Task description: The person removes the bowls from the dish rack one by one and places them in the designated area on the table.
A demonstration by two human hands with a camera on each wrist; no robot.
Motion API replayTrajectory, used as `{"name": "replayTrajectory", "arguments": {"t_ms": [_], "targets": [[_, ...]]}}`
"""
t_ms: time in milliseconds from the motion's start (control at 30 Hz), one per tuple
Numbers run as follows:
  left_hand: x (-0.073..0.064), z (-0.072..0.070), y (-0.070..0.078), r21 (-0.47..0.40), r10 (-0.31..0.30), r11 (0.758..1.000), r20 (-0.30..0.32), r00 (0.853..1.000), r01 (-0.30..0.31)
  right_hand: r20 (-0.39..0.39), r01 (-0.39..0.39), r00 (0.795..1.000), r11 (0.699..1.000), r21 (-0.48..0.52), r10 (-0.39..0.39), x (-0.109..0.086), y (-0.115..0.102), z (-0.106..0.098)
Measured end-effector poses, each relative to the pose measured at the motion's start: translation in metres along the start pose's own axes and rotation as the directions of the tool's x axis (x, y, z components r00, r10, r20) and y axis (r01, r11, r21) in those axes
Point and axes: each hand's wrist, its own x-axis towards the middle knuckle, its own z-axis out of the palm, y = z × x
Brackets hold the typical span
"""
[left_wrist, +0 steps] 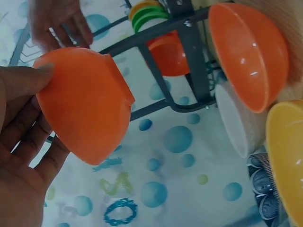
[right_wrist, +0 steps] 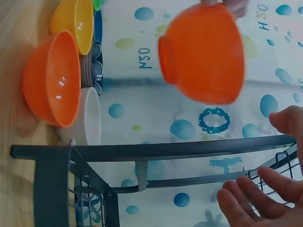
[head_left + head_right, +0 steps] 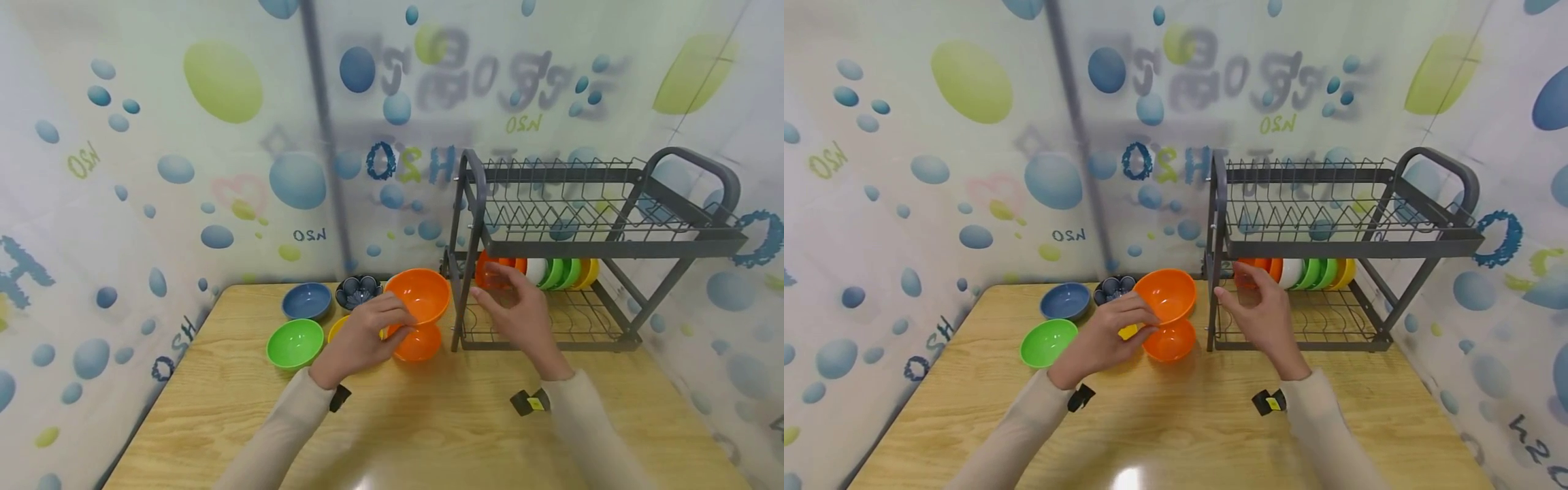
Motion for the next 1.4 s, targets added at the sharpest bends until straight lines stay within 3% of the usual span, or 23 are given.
{"name": "replayTrajectory", "arguments": {"t_ms": [133,267,500,833,1200,1400], "targets": [[-0.005,0.008,-0.011,0.003,-0.057,0.998,0.016,0.998,0.057,-0.007,0.021,1.000,0.999,-0.040,-0.021,0.011,-0.001,0.001],[-0.011,0.019,-0.023,0.021,-0.108,0.994,0.044,0.993,0.107,0.001,0.033,0.999,0.999,0.005,-0.033,0.019,-0.002,0.001],[-0.022,0.038,-0.039,0.056,-0.208,0.978,0.124,0.970,0.203,-0.005,0.064,0.998,0.997,0.034,-0.063,0.033,-0.004,0.003],[-0.032,0.056,-0.049,0.115,-0.205,0.975,0.143,0.968,0.189,-0.046,0.118,0.992,0.993,-0.004,-0.118,0.041,-0.009,0.005],[-0.040,0.066,-0.045,0.117,-0.254,0.966,0.244,0.936,0.232,-0.039,0.157,0.987,0.987,-0.025,-0.158,0.041,-0.008,0.007],[-0.043,0.072,-0.045,0.120,-0.250,0.967,0.250,0.936,0.226,-0.032,0.165,0.986,0.986,-0.029,-0.166,0.042,-0.008,0.009]]}}
